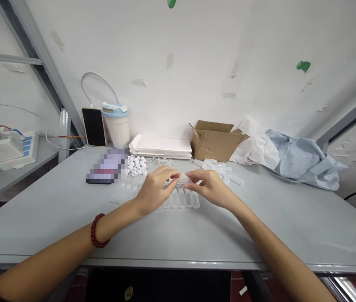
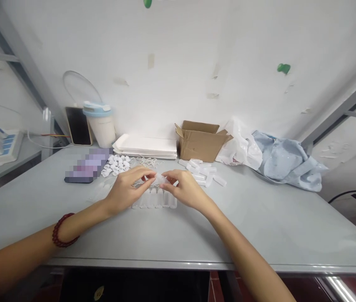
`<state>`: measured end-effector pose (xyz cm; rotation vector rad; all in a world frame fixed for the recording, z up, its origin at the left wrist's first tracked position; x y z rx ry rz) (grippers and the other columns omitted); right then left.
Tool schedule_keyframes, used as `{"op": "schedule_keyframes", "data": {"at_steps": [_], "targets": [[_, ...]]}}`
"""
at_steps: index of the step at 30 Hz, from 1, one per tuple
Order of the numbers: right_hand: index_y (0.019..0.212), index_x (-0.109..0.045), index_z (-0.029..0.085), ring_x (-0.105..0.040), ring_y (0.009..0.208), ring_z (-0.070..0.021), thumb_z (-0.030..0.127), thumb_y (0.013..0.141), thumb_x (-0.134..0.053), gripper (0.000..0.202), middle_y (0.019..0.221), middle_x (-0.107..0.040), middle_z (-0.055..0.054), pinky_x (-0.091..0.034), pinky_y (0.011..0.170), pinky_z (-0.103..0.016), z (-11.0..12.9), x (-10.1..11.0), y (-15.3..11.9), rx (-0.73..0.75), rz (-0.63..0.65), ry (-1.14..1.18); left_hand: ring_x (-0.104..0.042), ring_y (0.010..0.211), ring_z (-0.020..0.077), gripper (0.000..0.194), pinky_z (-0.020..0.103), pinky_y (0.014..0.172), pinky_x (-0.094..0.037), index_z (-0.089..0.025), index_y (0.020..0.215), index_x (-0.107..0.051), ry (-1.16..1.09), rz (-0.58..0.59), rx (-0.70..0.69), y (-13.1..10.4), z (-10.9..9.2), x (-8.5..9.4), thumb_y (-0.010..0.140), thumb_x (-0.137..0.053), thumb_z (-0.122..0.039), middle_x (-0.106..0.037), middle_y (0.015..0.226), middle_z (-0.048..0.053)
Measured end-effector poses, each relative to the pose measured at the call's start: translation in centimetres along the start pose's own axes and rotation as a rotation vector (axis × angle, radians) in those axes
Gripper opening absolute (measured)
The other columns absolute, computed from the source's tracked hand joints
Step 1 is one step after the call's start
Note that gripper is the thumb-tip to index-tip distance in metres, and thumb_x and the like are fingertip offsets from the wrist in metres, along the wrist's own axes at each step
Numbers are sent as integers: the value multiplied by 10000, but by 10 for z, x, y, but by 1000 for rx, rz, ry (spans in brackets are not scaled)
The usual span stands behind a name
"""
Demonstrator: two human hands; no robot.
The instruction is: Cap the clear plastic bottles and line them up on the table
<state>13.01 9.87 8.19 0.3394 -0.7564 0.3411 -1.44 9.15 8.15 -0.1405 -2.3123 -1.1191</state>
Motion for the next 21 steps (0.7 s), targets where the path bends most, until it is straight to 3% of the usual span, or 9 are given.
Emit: {"op": "schedule_keyframes", "data": {"at_steps": [10, 12, 15, 21], "targets": [[763, -612, 168, -455, 594, -121, 292, 852, -551, 164, 625, -512, 15, -403, 585, -249, 1, -7, 1, 102, -53, -121, -547, 958, 217, 277, 377, 826, -497, -142, 1139, -536, 170, 65, -207, -6, -10, -6, 879, -446, -113, -595, 1019, 110], [907, -617, 170, -464, 591, -119, 278, 852, -548, 140, 638, -530, 19, -410, 594, -252, 1, -8, 1, 97, -71, -86, -543, 980, 227, 316, 390, 839, -497, -146, 1189, -504, 195, 90, -211, -7, -11, -6, 882, -439, -114, -584, 1048, 116], [1172, -537, 179, -505, 618, -125, 273, 846, -545, 339, 693, -580, 12, -445, 639, -266, 0, -8, 0, 92, -102, 18, -542, 1023, 242, 357, 423, 881, -485, -165, 1243, -458, 192, 95, -225, -9, -13, -5, 889, -433, -127, -580, 1092, 118], [1183, -525, 172, -575, 680, -139, 265, 848, -531, 348, 730, -610, -1, -482, 674, -278, 1, -9, 0, 35, -84, 188, -537, 1046, 244, 371, 410, 887, -492, -158, 1243, -458, 197, 112, -263, -11, -17, -3, 877, -435, -102, -575, 1110, 124]]}}
Point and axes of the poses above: each hand's wrist, its own y-axis towards the middle knuckle, its own x-axis out of the back of the hand, z = x × y, the point moved 6 cm from there along y, towards the middle knuckle
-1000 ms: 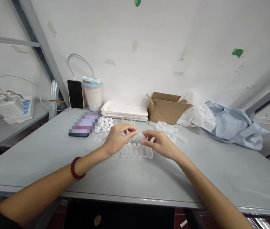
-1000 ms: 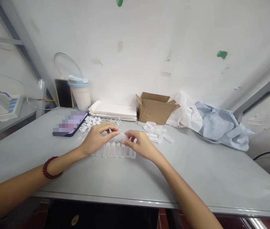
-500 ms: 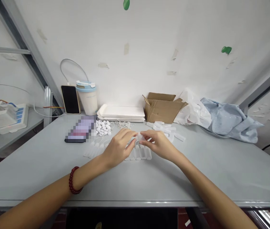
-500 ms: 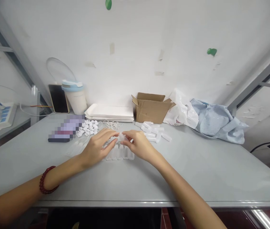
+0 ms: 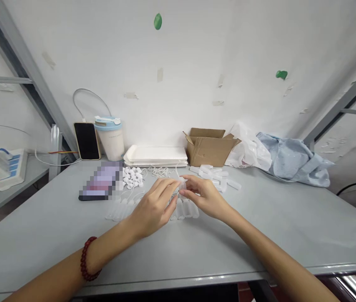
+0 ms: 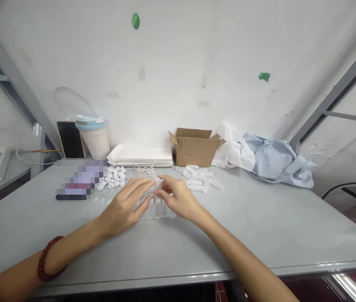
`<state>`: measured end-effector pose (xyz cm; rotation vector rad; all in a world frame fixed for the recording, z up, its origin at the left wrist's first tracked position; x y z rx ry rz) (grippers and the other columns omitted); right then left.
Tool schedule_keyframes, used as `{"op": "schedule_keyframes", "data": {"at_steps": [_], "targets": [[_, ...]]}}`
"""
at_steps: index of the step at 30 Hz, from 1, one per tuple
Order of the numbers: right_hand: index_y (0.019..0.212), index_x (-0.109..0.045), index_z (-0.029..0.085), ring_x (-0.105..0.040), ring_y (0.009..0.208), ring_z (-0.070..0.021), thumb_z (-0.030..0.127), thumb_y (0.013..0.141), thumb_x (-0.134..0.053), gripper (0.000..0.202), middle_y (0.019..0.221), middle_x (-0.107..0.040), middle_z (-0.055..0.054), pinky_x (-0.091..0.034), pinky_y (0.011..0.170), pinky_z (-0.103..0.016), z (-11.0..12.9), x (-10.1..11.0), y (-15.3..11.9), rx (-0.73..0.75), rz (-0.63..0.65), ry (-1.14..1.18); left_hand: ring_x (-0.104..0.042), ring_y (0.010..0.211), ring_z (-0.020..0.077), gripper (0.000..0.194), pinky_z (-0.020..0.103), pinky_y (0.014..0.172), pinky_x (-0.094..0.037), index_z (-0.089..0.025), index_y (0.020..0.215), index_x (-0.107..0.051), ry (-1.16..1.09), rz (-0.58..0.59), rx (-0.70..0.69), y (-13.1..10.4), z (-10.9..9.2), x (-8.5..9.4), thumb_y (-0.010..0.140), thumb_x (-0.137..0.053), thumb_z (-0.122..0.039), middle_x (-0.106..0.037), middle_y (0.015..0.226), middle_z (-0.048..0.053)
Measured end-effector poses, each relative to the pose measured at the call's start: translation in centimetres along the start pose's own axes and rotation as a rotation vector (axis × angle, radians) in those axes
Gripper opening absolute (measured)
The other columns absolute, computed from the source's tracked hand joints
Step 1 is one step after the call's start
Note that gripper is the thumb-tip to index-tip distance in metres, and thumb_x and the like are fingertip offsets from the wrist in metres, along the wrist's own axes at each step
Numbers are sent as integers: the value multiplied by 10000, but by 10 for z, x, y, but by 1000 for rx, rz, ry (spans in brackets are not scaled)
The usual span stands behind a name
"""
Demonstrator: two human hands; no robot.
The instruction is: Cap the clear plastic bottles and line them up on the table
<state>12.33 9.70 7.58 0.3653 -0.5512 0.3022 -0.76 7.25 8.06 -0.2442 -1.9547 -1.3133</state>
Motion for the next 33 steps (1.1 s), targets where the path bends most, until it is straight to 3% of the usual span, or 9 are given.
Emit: {"op": "schedule_keyframes", "data": {"at_steps": [4, 8, 11, 14, 20, 28, 33], "targets": [[1151, -513, 154, -600, 704, -152, 281, 842, -527, 334, 752, -619, -13, -486, 685, -293, -5, -1, 0, -59, 7, 71, -519, 1045, 241, 356, 402, 885, -488, -141, 1232, -453, 21, 45, 7, 0, 1, -2, 878, -438, -98, -559, 1107, 129], [1087, -544, 138, -590, 694, -150, 291, 837, -532, 294, 737, -596, -11, -480, 682, -298, -4, 1, 0, -121, 17, 168, -514, 1036, 246, 337, 412, 890, -478, -130, 1213, -455, 41, -14, -4, 1, 0, 2, 878, -490, -133, -559, 1097, 135], [1081, -571, 151, -579, 688, -142, 292, 833, -541, 287, 734, -594, -6, -474, 687, -298, 1, 1, -1, -143, 52, 249, -484, 1100, 267, 426, 440, 931, -455, -134, 1256, -415, 49, -41, -35, 2, -1, 3, 862, -562, -202, -546, 1155, 143], [1069, -601, 158, -580, 707, -142, 279, 833, -540, 272, 747, -604, -10, -475, 706, -303, 5, -1, -1, -111, 107, 317, -444, 1153, 280, 496, 457, 966, -431, -139, 1288, -390, 68, -13, -52, 2, -1, -1, 848, -596, -237, -530, 1209, 142], [1029, -601, 138, -617, 753, -164, 265, 831, -544, 242, 811, -657, -52, -485, 724, -333, -7, 6, 0, -158, 145, 304, -456, 1108, 275, 392, 441, 926, -443, -123, 1207, -457, 90, 14, -46, 11, -1, -14, 853, -584, -234, -561, 1162, 132], [921, -627, 154, -643, 728, -164, 273, 817, -534, 184, 751, -658, -33, -511, 739, -333, -26, 33, -5, -349, 238, 119, -471, 1042, 278, 288, 404, 850, -435, -113, 1063, -537, 70, 198, 15, 36, -15, -41, 796, -567, -216, -588, 1090, 123], [849, -661, 154, -667, 732, -175, 259, 802, -519, 183, 811, -690, -55, -507, 632, -275, -38, 49, -8, -395, 389, -107, -459, 1015, 283, 297, 396, 837, -416, -105, 1016, -571, 22, 433, 40, 37, -21, -61, 769, -586, -271, -599, 1024, 117]]}}
Point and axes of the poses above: each hand's wrist, its own y-axis towards the middle knuckle, its own x-axis out of the back of the hand, z = x × y, the point moved 6 cm from there along y, towards the middle knuckle
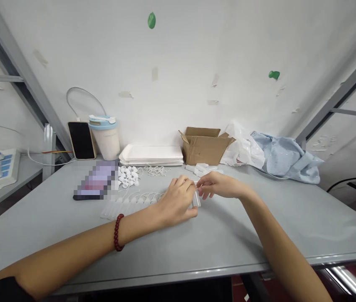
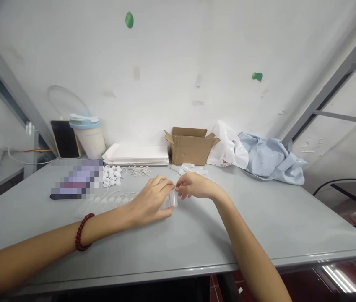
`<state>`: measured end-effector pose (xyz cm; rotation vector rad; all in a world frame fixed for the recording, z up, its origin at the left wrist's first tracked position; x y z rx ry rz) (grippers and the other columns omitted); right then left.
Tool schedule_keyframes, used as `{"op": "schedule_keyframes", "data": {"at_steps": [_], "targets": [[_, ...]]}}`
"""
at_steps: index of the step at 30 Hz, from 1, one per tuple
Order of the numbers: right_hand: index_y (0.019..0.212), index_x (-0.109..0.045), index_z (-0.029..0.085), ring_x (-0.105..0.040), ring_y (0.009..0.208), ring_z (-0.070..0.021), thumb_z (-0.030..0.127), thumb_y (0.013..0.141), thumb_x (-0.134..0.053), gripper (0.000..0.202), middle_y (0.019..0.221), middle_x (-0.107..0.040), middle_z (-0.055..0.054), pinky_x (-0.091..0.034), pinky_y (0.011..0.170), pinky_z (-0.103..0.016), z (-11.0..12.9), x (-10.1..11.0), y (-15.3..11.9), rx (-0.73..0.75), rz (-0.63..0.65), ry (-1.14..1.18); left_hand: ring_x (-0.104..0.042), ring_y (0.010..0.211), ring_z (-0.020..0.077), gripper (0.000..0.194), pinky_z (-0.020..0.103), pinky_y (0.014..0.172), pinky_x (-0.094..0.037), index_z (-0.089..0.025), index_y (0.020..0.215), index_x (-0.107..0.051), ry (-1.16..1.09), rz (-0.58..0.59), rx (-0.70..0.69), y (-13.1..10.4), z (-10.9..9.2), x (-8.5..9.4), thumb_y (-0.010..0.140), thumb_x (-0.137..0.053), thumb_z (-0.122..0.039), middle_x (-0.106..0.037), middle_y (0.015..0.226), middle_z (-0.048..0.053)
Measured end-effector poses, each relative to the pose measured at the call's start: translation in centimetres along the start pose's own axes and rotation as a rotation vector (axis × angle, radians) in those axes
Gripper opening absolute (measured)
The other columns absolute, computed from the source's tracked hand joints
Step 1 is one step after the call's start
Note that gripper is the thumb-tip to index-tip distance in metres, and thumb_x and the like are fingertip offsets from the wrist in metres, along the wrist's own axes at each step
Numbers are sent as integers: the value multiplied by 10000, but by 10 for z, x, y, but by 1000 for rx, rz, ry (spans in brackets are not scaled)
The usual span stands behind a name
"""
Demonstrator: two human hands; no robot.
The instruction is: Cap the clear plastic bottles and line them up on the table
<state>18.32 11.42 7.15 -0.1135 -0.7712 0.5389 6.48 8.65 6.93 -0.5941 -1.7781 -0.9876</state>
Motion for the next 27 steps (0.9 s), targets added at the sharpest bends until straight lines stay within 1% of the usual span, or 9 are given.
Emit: {"op": "schedule_keyframes", "data": {"at_steps": [2, 5, 7, 8, 11, 14, 17, 20, 27], "targets": [[833, -646, 152, -667, 699, -166, 222, 790, -525, 146, 800, -701, -55, -479, 579, -246, -9, 9, 1, -61, -83, -100, -454, 1008, 286, 300, 398, 838, -410, -105, 1004, -584, -17, 83, 13, 1, 1, -6, 757, -590, -275, -603, 1000, 115], [865, -621, 149, -635, 620, -145, 154, 787, -520, 128, 728, -701, -45, -424, 532, -227, -17, 23, 4, -111, -301, -293, -451, 998, 283, 303, 392, 844, -409, -117, 981, -599, -70, 159, 45, 3, 5, -11, 734, -600, -292, -604, 982, 111], [908, -616, 151, -623, 651, -154, 119, 782, -524, 159, 764, -701, -54, -408, 547, -232, -18, 27, 7, -102, -405, -379, -452, 985, 279, 304, 386, 837, -412, -135, 972, -605, -103, 188, 57, 4, 7, -12, 721, -601, -308, -601, 960, 103], [927, -617, 153, -623, 693, -164, 107, 780, -531, 176, 805, -700, -63, -407, 566, -237, -18, 26, 9, -88, -432, -402, -454, 976, 277, 304, 383, 829, -415, -142, 969, -607, -114, 200, 62, 4, 9, -13, 716, -599, -312, -599, 942, 99], [970, -623, 163, -613, 836, -188, 74, 773, -553, 228, 946, -680, -79, -419, 655, -251, -14, 20, 16, -9, -459, -458, -454, 964, 277, 310, 383, 806, -421, -149, 968, -608, -130, 222, 66, 5, 12, -15, 716, -584, -327, -593, 904, 94], [1010, -626, 168, -588, 941, -198, 42, 765, -567, 282, 1047, -656, -81, -426, 748, -265, -8, 11, 23, 86, -447, -507, -449, 969, 280, 312, 391, 796, -424, -151, 974, -610, -128, 247, 70, 5, 13, -18, 728, -560, -336, -596, 903, 96], [1024, -632, 158, -569, 993, -221, 29, 762, -572, 299, 1047, -659, -90, -429, 793, -287, -7, 5, 27, 128, -436, -543, -448, 984, 288, 316, 406, 803, -422, -148, 986, -610, -101, 272, 81, 4, 11, -19, 737, -545, -332, -594, 928, 105], [1020, -641, 145, -572, 994, -236, 30, 765, -572, 288, 1027, -669, -102, -440, 790, -298, -10, 2, 29, 127, -432, -562, -444, 1020, 298, 339, 426, 832, -411, -135, 1027, -598, -58, 285, 77, 3, 7, -18, 765, -522, -337, -583, 985, 123], [1014, -654, 128, -589, 975, -231, 62, 784, -571, 252, 1003, -682, -106, -444, 785, -279, -13, 1, 33, 127, -410, -575, -455, 1025, 294, 325, 426, 837, -403, -142, 1064, -563, 16, 273, 50, -2, 5, -21, 808, -490, -328, -557, 1042, 129]]}}
Point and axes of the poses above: each hand's wrist, its own y-axis towards the middle knuckle, its own x-axis out of the back of the hand, z = x × y, the point moved 6 cm from there along y, towards the middle knuckle
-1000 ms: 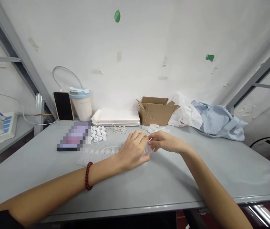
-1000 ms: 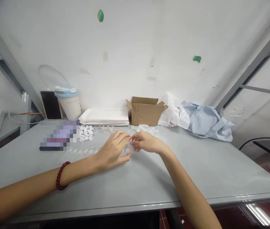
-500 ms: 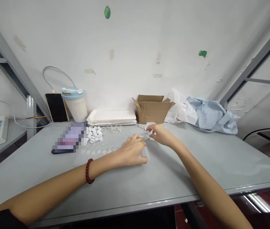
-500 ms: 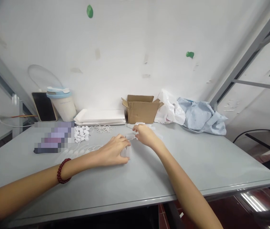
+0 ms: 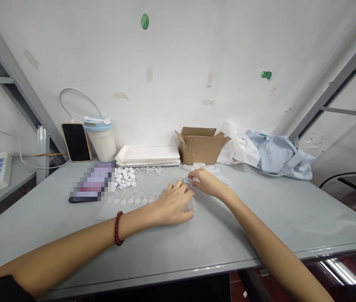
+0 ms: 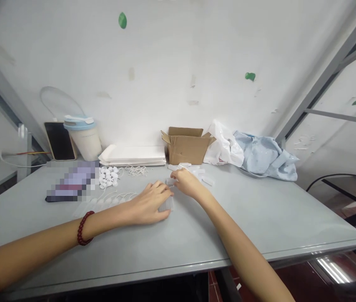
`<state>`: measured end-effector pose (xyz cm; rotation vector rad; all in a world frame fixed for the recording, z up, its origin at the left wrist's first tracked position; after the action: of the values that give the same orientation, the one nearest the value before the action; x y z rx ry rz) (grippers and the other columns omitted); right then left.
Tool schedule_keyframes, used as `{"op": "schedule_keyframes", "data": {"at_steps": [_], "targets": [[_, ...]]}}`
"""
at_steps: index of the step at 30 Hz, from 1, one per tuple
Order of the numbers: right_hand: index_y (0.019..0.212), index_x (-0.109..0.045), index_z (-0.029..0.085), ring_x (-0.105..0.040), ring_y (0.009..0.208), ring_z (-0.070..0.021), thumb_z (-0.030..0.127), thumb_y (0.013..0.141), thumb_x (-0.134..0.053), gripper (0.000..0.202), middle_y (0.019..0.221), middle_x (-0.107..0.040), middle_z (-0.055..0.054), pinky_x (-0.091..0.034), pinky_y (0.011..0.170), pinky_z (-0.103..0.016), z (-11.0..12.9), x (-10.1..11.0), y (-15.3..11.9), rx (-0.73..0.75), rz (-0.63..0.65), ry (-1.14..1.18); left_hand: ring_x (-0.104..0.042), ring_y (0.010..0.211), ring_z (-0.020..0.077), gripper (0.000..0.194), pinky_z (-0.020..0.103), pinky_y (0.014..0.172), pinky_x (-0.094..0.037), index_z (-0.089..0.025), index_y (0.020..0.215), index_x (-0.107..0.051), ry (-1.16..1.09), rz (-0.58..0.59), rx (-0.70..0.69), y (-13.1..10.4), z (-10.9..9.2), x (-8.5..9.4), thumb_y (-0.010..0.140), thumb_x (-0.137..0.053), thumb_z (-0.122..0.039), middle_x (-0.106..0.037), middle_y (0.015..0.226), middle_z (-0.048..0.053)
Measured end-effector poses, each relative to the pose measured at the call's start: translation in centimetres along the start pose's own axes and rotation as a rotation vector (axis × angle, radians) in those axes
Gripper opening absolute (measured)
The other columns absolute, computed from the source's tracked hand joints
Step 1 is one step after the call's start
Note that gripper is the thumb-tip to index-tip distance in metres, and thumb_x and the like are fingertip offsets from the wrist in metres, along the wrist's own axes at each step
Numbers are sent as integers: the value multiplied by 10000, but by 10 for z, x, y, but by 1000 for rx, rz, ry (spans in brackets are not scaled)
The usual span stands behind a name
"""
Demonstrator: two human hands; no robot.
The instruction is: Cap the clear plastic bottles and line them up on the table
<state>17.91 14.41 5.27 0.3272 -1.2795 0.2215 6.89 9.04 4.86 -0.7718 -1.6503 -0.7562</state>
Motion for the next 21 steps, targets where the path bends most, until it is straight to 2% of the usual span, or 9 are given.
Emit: {"op": "schedule_keyframes", "data": {"at_steps": [5, 8, 10, 14, 16, 18, 21], "targets": [[1114, -617, 121, -578, 1003, -233, 62, 787, -569, 336, 1038, -674, -111, -434, 810, -285, 1, -5, 2, 11, 7, 1, -467, 1042, 290, 322, 427, 852, -391, -153, 1081, -546, 64, -74, -57, -10, -4, 2, 829, -501, -350, -528, 1144, 139], [1088, -632, 131, -579, 984, -231, 60, 785, -569, 317, 1021, -673, -109, -429, 814, -292, 0, -6, 3, 23, 3, 4, -468, 1063, 287, 357, 430, 864, -387, -167, 1136, -535, 68, -108, -22, -15, 7, 14, 858, -471, -381, -531, 1170, 128], [1080, -628, 125, -575, 985, -231, 65, 794, -558, 301, 1024, -659, -120, -426, 817, -297, -1, -2, 3, 16, -25, 8, -478, 1061, 281, 335, 429, 870, -386, -167, 1133, -552, 74, -126, 61, -17, 28, 25, 872, -435, -342, -565, 1133, 114], [1105, -594, 119, -577, 939, -220, 130, 839, -528, 274, 1031, -614, -133, -429, 780, -300, -1, 11, 1, -10, -109, 18, -512, 1030, 295, 313, 415, 860, -403, -128, 1044, -620, 126, -178, 297, -21, 93, 43, 825, -426, -238, -621, 1055, 135], [1079, -599, 137, -583, 858, -200, 186, 858, -519, 240, 993, -604, -112, -429, 738, -292, 1, 18, 0, -14, -159, 43, -526, 1010, 318, 313, 420, 833, -415, -107, 1008, -640, 136, -191, 353, -24, 120, 47, 788, -437, -195, -638, 1023, 159], [1023, -612, 149, -578, 768, -172, 226, 869, -508, 202, 945, -600, -88, -422, 698, -278, 4, 22, -1, -13, -197, 95, -546, 976, 320, 298, 404, 806, -427, -107, 964, -659, 138, -192, 375, -26, 139, 47, 764, -449, -178, -656, 968, 158], [939, -621, 149, -547, 696, -149, 233, 851, -521, 158, 830, -589, -49, -406, 662, -260, 9, 21, -1, 17, -213, 147, -562, 953, 301, 280, 375, 805, -429, -137, 939, -675, 130, -192, 366, -26, 148, 44, 755, -471, -192, -673, 923, 126]]}}
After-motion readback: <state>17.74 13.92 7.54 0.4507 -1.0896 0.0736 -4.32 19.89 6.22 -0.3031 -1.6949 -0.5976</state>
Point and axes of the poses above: each hand's wrist, its own y-axis towards the middle knuckle, its own x-axis out of the back of the hand, z = x × y, the point moved 6 cm from there along y, towards the middle knuckle
